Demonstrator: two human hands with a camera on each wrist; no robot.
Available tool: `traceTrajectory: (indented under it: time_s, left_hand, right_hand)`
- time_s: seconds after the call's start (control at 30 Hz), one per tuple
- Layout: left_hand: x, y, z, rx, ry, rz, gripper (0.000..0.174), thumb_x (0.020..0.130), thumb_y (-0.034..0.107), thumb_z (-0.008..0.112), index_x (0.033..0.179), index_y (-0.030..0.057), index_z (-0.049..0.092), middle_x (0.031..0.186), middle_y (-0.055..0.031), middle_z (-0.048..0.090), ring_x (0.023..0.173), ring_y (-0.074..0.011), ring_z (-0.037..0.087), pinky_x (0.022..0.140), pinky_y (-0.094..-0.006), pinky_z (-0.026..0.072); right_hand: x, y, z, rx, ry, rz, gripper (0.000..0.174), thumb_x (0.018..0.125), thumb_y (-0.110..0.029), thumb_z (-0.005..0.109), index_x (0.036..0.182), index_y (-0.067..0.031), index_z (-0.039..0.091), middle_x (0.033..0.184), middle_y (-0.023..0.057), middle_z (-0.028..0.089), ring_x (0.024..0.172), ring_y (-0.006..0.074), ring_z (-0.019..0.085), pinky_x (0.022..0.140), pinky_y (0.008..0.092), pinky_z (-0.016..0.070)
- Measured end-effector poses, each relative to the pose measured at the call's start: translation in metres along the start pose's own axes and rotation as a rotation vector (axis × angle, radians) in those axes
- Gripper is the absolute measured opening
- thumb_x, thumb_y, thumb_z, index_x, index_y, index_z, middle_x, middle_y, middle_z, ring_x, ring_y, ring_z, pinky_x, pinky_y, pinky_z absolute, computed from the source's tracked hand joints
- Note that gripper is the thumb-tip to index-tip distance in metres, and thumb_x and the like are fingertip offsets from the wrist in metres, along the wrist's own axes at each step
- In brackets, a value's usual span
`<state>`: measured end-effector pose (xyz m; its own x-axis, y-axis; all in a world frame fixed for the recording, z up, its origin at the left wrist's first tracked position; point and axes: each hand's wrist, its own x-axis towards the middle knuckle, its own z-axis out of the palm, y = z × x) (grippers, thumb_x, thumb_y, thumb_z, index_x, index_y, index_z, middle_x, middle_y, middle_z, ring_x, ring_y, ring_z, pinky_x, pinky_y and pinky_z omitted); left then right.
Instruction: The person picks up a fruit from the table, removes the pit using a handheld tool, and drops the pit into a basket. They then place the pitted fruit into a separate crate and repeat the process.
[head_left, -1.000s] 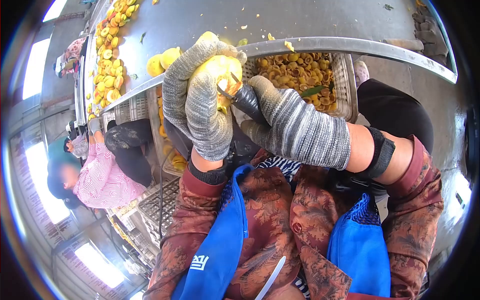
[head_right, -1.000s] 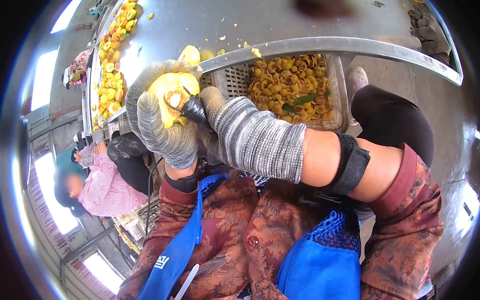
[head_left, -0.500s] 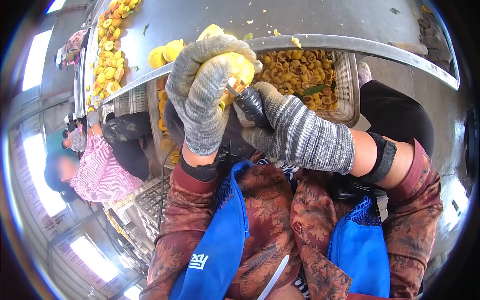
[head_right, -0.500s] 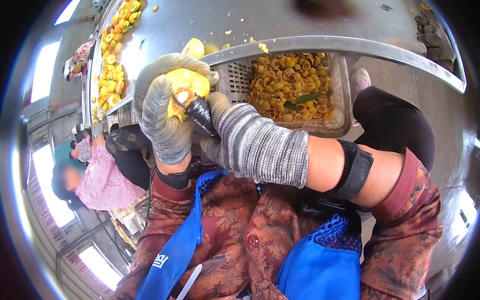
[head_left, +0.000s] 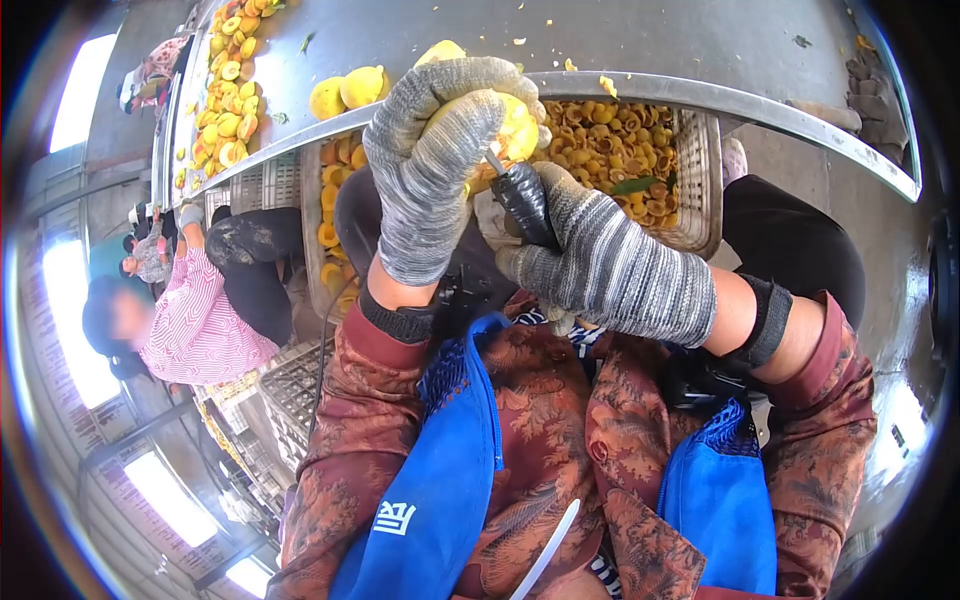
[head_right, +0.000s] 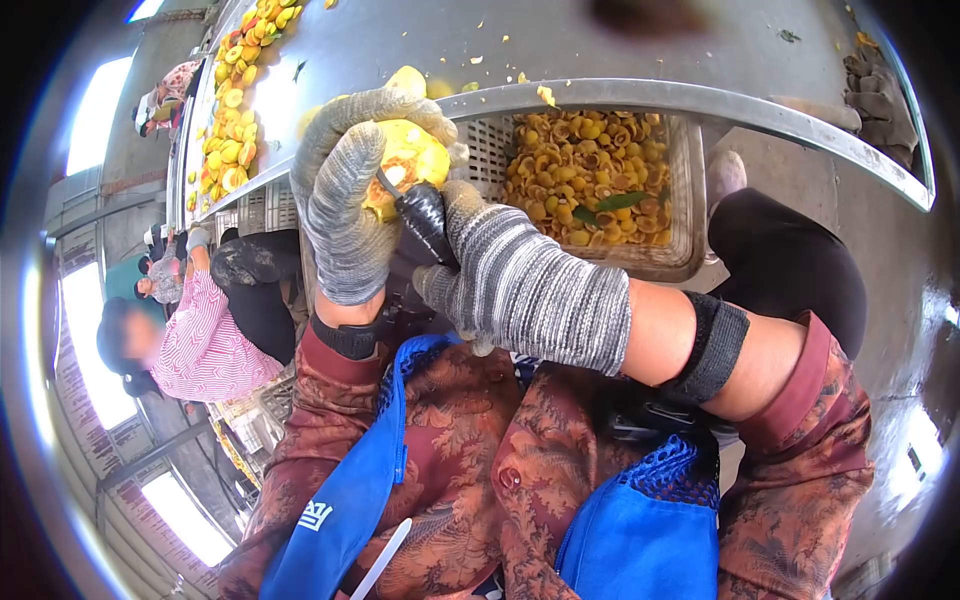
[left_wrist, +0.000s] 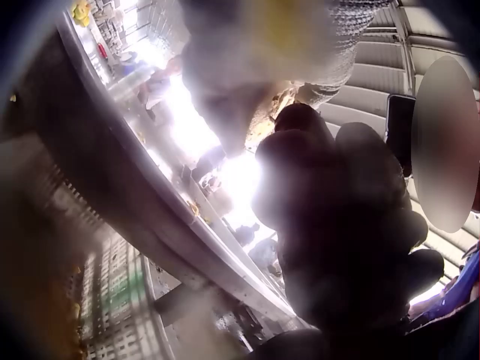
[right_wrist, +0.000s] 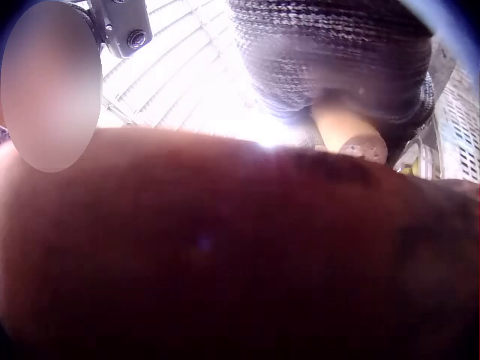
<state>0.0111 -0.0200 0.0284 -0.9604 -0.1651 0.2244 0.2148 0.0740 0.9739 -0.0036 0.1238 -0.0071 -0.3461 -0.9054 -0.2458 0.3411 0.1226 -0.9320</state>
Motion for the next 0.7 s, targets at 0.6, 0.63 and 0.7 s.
traceTrajectory:
  time_s: [0.6,0.63,0.7]
  left_hand:
    - [0.000,0.004,0.003,-0.136,0.014,-0.196,0.017,0.084,0.013,0.058,0.094,-0.0001,0.062,0.085,-0.0096,0.064,0.078,-0.0159,0.062,0.073,-0.0277,0.0515]
    - [0.001,0.002,0.000,-0.136,0.016,-0.196,0.017,0.084,0.013,0.058,0.094,-0.0001,0.062,0.085,-0.0096,0.064,0.078,-0.0159,0.062,0.073,-0.0277,0.0515]
    - [0.007,-0.001,-0.007,-0.113,-0.123,-0.246,0.019,0.082,0.015,0.060,0.092,0.0002,0.063,0.085,-0.0093,0.065,0.078,-0.0162,0.063,0.073,-0.0282,0.0511]
  right_hand:
    - [-0.010,-0.016,-0.002,0.027,0.077,0.116,0.044,0.079,0.003,0.057,0.121,0.0014,0.041,0.101,0.0050,0.057,0.090,0.0098,0.054,0.078,0.0235,0.0457]
    - [-0.010,-0.018,-0.002,0.034,0.065,0.145,0.045,0.079,0.003,0.057,0.121,0.0013,0.041,0.100,0.0048,0.058,0.088,0.0094,0.055,0.077,0.0233,0.0462]
    - [-0.011,-0.023,-0.003,0.051,0.043,0.202,0.046,0.080,0.003,0.057,0.122,0.0012,0.040,0.099,0.0044,0.058,0.084,0.0085,0.055,0.073,0.0228,0.0470]
